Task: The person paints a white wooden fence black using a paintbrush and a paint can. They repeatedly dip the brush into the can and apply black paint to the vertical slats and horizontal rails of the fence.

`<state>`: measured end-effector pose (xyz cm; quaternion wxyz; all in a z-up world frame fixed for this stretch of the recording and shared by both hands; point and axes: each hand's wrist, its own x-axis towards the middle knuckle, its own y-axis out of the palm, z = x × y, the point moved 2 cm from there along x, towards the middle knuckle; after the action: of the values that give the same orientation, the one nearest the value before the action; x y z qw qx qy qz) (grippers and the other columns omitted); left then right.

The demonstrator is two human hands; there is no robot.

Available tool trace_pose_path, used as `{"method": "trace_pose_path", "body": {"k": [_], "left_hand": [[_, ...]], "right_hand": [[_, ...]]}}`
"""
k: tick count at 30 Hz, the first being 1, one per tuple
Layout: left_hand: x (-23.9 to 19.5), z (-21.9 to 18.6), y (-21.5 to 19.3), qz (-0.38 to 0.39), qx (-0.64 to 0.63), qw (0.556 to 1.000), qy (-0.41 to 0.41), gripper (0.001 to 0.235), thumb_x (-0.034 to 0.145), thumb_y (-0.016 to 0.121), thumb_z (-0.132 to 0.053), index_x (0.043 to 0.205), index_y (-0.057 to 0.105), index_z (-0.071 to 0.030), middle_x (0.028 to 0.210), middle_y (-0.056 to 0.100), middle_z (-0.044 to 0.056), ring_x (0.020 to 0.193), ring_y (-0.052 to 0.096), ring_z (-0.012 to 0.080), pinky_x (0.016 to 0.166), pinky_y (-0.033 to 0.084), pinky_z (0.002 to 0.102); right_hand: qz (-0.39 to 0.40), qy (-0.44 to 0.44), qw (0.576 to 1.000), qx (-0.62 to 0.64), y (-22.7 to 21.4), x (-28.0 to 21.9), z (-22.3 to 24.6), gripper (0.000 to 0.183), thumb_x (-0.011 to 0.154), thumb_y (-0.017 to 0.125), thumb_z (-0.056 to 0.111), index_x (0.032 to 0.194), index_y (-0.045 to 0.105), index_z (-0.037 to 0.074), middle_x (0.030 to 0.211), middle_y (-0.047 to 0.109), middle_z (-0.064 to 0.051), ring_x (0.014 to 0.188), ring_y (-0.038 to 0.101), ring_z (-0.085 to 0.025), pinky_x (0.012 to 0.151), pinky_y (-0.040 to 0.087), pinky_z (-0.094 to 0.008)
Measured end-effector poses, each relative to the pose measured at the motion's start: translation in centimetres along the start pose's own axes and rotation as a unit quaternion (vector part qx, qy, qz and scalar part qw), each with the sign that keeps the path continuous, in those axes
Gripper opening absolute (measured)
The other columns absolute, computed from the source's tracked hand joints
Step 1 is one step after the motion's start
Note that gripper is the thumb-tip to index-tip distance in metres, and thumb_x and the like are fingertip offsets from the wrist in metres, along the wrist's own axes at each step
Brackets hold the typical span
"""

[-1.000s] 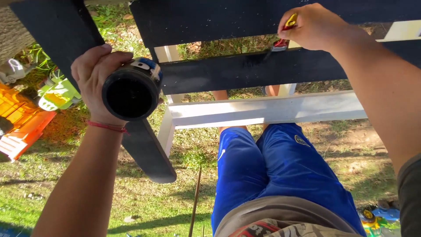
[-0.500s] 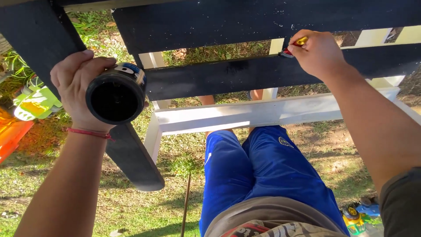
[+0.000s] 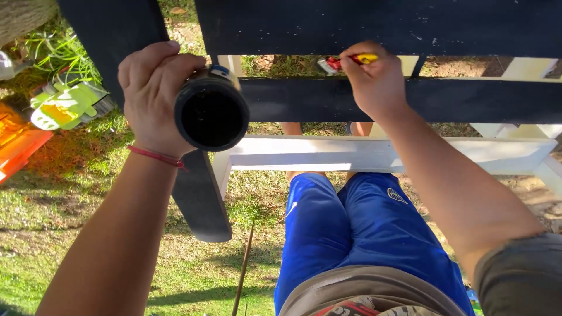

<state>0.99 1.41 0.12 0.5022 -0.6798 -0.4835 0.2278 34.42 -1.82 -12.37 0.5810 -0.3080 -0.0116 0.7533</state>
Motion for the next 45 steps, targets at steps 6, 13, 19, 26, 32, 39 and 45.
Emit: {"method": "trace_pose_path", "body": {"k": [6,13,19,26,32,39,45], "left_hand": [[0.2,0.2,-0.2,0.003,-0.009,1.0,0.016,0.023,0.101,0.077,-0.027,0.107,0.07,-0.006,0.102,0.071,0.008,0.115,0.059,0.0278,0.097,0.04,0.041],[0.3,0.0,-0.5,-0.004,-0.019,1.0,0.02,0.019,0.101,0.074,-0.025,0.104,0.069,-0.007,0.1,0.071,0.006,0.112,0.061,0.027,0.096,0.039,0.04],[0.3,-0.2,-0.5,-0.005,0.0,1.0,0.016,0.016,0.103,0.071,-0.022,0.105,0.071,-0.006,0.099,0.072,0.007,0.112,0.061,0.0269,0.097,0.04,0.039],[0.3,0.2,0.0,-0.009,-0.01,0.999,0.031,0.02,0.103,0.077,-0.024,0.106,0.071,-0.005,0.1,0.071,0.008,0.114,0.06,0.0277,0.097,0.039,0.04],[0.4,0.0,-0.5,-0.021,-0.011,0.999,0.045,0.026,0.101,0.078,-0.028,0.106,0.069,-0.004,0.101,0.071,0.01,0.115,0.061,0.0286,0.094,0.04,0.042],[-0.4,0.9,0.1,0.001,-0.018,0.999,0.048,0.056,0.085,0.098,-0.044,0.111,0.069,-0.003,0.106,0.073,0.01,0.118,0.064,0.0326,0.1,0.042,0.045],[0.2,0.6,0.0,0.001,0.006,0.999,0.052,0.069,0.076,0.096,-0.058,0.115,0.067,-0.008,0.109,0.07,0.007,0.116,0.06,0.0308,0.091,0.04,0.045]], "right_hand": [[0.136,-0.26,0.936,-0.192,2.1,-3.6,-7.6,0.035,0.093,0.078,0.01,0.126,0.067,0.009,0.121,0.071,-0.015,0.108,0.071,-0.03,0.088,0.059,-0.04],[0.106,-0.295,0.929,-0.198,1.1,-6.3,-4.5,0.029,0.093,0.078,0.002,0.117,0.063,0.011,0.12,0.071,-0.015,0.099,0.071,-0.031,0.078,0.059,-0.041],[0.091,-0.301,0.928,-0.202,2.5,-5.6,-4.0,0.023,0.092,0.078,0.002,0.11,0.066,0.01,0.119,0.07,-0.014,0.097,0.071,-0.032,0.075,0.06,-0.042],[0.105,-0.101,0.975,-0.166,-1.2,-3.4,-1.9,0.017,0.103,0.067,0.014,0.115,0.074,0.004,0.112,0.072,-0.016,0.093,0.07,-0.031,0.073,0.057,-0.042],[0.165,-0.195,0.955,-0.153,0.3,-2.7,-2.4,0.019,0.098,0.072,0.008,0.116,0.071,0.005,0.114,0.072,-0.016,0.096,0.07,-0.032,0.074,0.056,-0.041],[0.184,-0.019,0.96,-0.212,-9.4,-13.8,-4.0,0.013,0.101,0.059,0.016,0.106,0.069,0.01,0.103,0.07,-0.005,0.089,0.065,-0.027,0.064,0.046,-0.041],[-0.023,0.16,0.943,-0.291,-16.1,-28.2,-0.8,0.022,0.1,0.06,0.024,0.111,0.075,0.011,0.09,0.061,-0.007,0.081,0.057,-0.019,0.062,0.048,-0.037]]}}
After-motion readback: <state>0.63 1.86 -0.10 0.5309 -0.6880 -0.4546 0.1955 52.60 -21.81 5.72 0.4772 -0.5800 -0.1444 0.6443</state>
